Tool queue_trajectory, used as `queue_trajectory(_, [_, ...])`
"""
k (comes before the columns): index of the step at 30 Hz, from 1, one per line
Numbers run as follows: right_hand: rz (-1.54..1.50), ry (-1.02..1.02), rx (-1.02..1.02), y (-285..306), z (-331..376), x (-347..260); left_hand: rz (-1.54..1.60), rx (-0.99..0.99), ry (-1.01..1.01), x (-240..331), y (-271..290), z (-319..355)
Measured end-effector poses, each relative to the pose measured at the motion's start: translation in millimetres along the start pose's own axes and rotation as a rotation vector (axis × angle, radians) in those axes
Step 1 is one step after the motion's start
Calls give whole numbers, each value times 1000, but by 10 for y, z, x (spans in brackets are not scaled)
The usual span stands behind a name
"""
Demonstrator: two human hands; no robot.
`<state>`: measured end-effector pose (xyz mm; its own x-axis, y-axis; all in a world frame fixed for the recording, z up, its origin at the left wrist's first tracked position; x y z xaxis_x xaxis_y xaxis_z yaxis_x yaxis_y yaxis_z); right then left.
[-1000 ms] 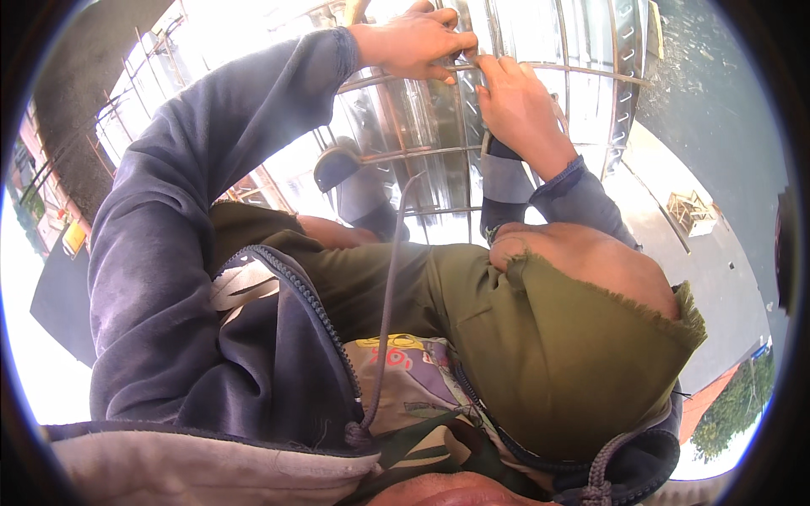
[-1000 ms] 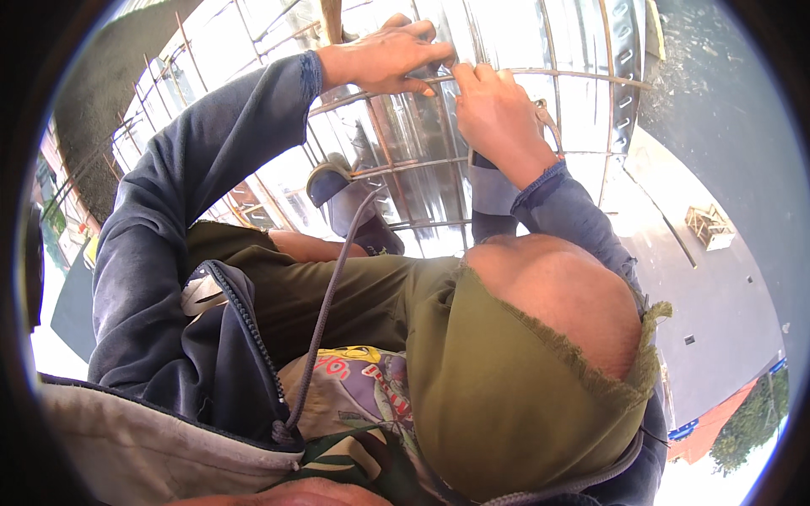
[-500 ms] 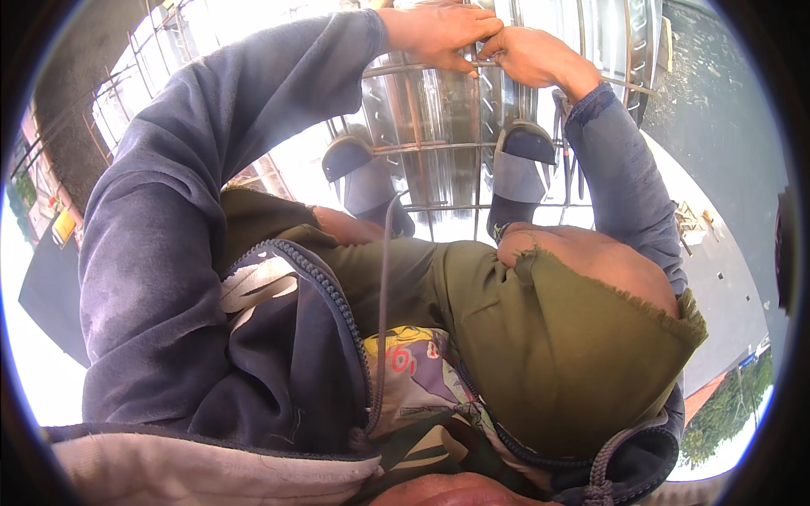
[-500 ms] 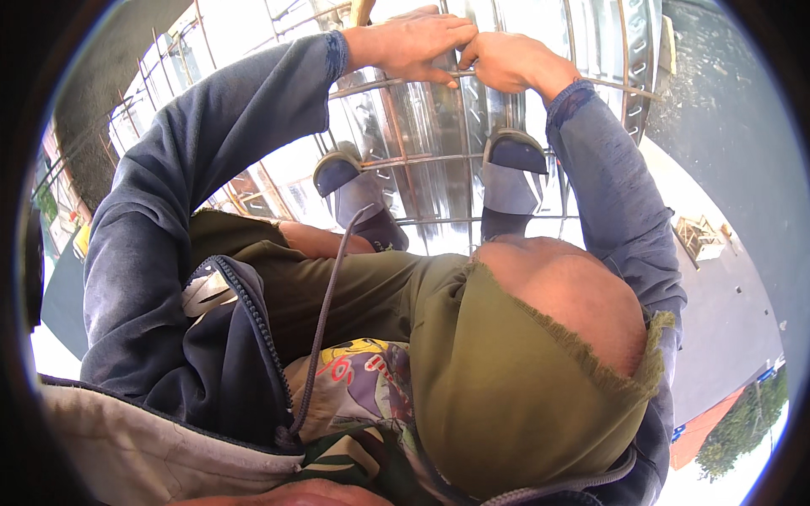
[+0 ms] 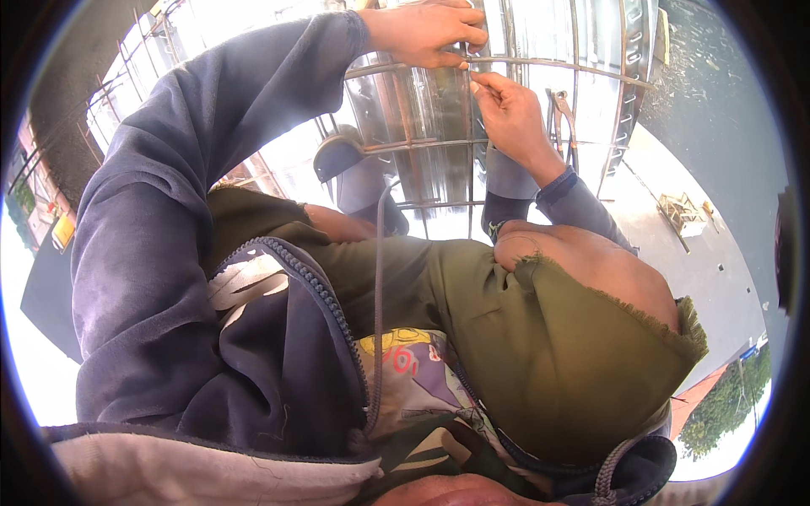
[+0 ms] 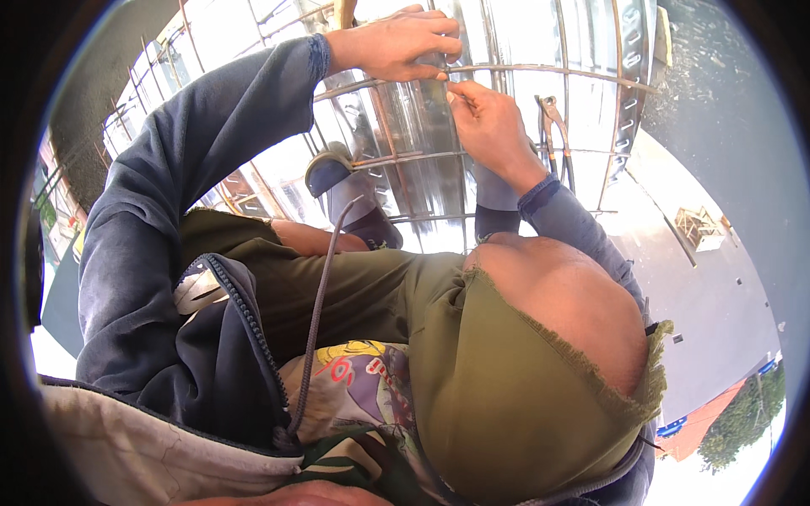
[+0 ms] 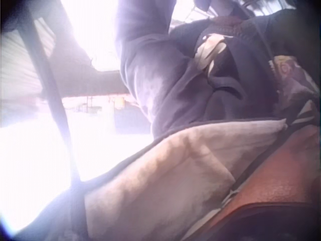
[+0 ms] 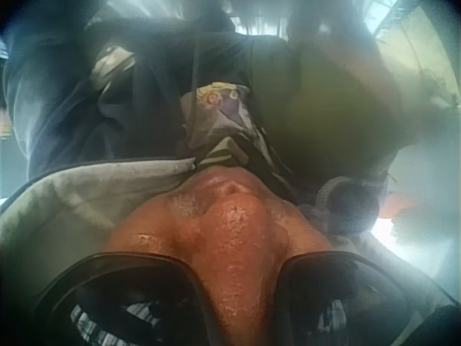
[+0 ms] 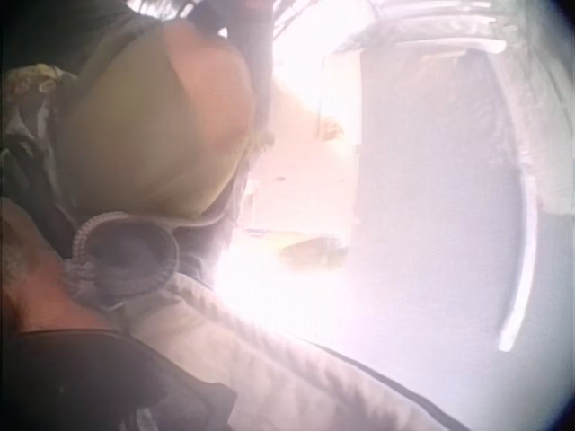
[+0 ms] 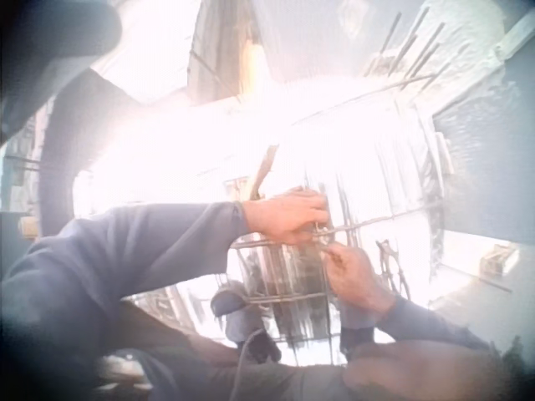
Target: The person is assembling a cylindrical rebar cage on a rooftop. They use pliers to twist and secure wire ties around the intersections of the vertical and horizontal steel bars. Another worker is visible nearby.
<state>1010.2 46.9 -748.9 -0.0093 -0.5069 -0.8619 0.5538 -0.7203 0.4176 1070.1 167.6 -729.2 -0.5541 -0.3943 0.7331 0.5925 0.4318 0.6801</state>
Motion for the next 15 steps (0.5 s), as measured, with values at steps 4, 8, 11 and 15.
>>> queue_trajectory(4, [-16, 25, -40, -91, 17, -21, 2, -82, 10, -50, -18, -46])
queue_trajectory(8, [240, 294, -39, -170, -11, -219, -105, -100, 15, -252, -144, -14])
queue_trajectory(11, [480, 319, -134, -282, -58, -337, -51, -148, 219, -191, -198, -59])
queue_trajectory(15, [734, 373, -346, -461, -160, -476, -106, -150, 220, -154, -105, -21])
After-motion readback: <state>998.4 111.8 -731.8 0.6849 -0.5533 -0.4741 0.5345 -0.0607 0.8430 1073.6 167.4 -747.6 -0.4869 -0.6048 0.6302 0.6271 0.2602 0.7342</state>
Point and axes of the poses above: each hand's wrist, its own z-axis away from the middle knuckle, its own y-axis out of the back of the hand, x = y × z, the point moved 10 cm from there along -z, towards the middle knuckle, and after that the axes turned 8 degrees about y, right-handed, at the moved point
